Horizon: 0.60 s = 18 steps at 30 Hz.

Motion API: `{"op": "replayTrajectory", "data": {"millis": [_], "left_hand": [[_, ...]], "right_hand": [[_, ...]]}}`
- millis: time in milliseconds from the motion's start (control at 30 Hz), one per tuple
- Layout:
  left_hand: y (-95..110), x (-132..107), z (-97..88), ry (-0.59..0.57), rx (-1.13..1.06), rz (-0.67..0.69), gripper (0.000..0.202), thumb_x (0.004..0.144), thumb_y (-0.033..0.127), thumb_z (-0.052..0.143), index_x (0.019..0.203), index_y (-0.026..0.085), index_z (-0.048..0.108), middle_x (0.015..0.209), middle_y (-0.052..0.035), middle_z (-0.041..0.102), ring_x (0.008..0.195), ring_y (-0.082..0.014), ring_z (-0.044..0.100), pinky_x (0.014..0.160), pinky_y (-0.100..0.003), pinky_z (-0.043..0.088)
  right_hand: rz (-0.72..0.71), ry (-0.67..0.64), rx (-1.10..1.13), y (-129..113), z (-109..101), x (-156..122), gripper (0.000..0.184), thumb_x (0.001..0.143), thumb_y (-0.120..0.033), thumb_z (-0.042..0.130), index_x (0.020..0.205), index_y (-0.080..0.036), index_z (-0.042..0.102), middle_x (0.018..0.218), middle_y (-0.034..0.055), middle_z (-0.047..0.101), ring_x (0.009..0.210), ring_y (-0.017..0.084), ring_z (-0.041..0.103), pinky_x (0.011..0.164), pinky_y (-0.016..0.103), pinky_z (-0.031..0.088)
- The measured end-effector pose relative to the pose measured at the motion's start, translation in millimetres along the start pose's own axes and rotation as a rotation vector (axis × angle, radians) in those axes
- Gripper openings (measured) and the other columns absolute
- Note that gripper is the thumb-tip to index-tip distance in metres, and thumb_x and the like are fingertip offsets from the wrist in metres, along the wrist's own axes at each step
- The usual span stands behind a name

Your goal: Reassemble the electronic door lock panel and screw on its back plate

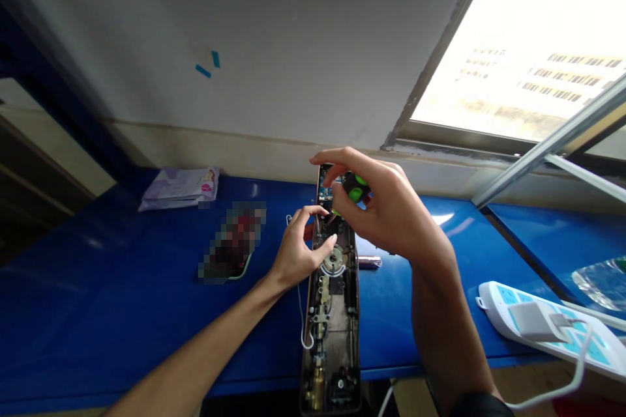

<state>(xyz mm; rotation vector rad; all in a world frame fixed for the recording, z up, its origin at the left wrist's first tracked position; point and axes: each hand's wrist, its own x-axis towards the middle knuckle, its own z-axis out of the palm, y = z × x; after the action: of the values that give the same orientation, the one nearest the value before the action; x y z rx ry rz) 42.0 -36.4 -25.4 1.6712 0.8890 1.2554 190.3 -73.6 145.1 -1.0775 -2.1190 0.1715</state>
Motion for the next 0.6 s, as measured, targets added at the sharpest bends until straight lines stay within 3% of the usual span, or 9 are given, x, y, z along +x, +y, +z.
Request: {"op": "replayTrajectory", "data": {"millis": [100, 233, 300, 400, 500, 533, 600], "left_hand": [[-1, 0, 0.2, -0.006, -0.003, 0.002, 0.042, 0.084, 0.030, 0.075, 0.121, 0.020, 0.059, 0.126, -0.0109, 0.068, 0.110, -0.0268, 0.070, 0.097, -0.042, 0.059], [2, 0, -0.4, -0.002, 0.018, 0.011, 0.040, 0.084, 0.030, 0.076, 0.119, 0.021, 0.059, 0.122, -0.0102, 0.068, 0.112, -0.0274, 0.070, 0.097, -0.041, 0.059], [2, 0, -0.8, -0.002, 0.024, 0.006, 0.039, 0.084, 0.031, 0.076, 0.118, 0.021, 0.059, 0.122, -0.0101, 0.067, 0.111, -0.0275, 0.069, 0.095, -0.041, 0.060], [2, 0, -1.2, -0.009, 0.031, 0.000, 0.040, 0.084, 0.031, 0.076, 0.119, 0.022, 0.059, 0.122, -0.0097, 0.067, 0.111, -0.0278, 0.069, 0.094, -0.041, 0.060], [1, 0, -1.4, -0.007, 0.047, 0.010, 0.040, 0.083, 0.031, 0.076, 0.118, 0.022, 0.060, 0.124, -0.0092, 0.067, 0.112, -0.0274, 0.069, 0.095, -0.041, 0.059], [1, 0, -1.5, -0.005, 0.051, 0.014, 0.040, 0.083, 0.031, 0.076, 0.119, 0.022, 0.060, 0.124, -0.0091, 0.067, 0.111, -0.0273, 0.069, 0.095, -0.041, 0.059], [0, 0, -1.7, -0.007, 0.054, 0.017, 0.040, 0.083, 0.030, 0.076, 0.120, 0.022, 0.060, 0.124, -0.0089, 0.067, 0.111, -0.0274, 0.069, 0.095, -0.041, 0.059]], "right_hand": [[0.019, 0.025, -0.020, -3, 2, 1, 0.042, 0.082, -0.009, 0.057, 0.119, -0.024, 0.069, 0.102, 0.0017, 0.074, 0.081, 0.015, 0.064, 0.072, 0.029, 0.048], [0.106, 0.212, -0.158, 2, 5, 2, 0.004, 0.088, -0.024, 0.069, 0.085, -0.022, 0.069, 0.071, -0.0024, 0.067, 0.061, 0.011, 0.052, 0.060, 0.028, 0.040], [0.145, 0.253, -0.173, 6, 3, 1, 0.021, 0.091, -0.032, 0.072, 0.074, -0.021, 0.067, 0.063, -0.0026, 0.064, 0.058, 0.010, 0.051, 0.058, 0.027, 0.040], [0.119, 0.165, -0.112, 11, -7, -2, 0.010, 0.095, -0.028, 0.066, 0.094, -0.021, 0.073, 0.076, -0.0006, 0.072, 0.062, 0.011, 0.061, 0.062, 0.026, 0.046], [0.041, 0.050, -0.105, 9, -17, -6, 0.040, 0.089, -0.014, 0.058, 0.127, -0.023, 0.067, 0.096, 0.0009, 0.075, 0.068, 0.012, 0.064, 0.068, 0.028, 0.050], [0.016, 0.027, -0.112, 8, -19, -7, 0.047, 0.086, -0.012, 0.057, 0.131, -0.024, 0.064, 0.101, 0.0014, 0.075, 0.071, 0.012, 0.064, 0.070, 0.029, 0.051], [0.000, 0.029, -0.138, 6, -18, -8, 0.045, 0.083, -0.014, 0.061, 0.127, -0.024, 0.066, 0.101, 0.0017, 0.076, 0.073, 0.014, 0.065, 0.071, 0.031, 0.050]]}}
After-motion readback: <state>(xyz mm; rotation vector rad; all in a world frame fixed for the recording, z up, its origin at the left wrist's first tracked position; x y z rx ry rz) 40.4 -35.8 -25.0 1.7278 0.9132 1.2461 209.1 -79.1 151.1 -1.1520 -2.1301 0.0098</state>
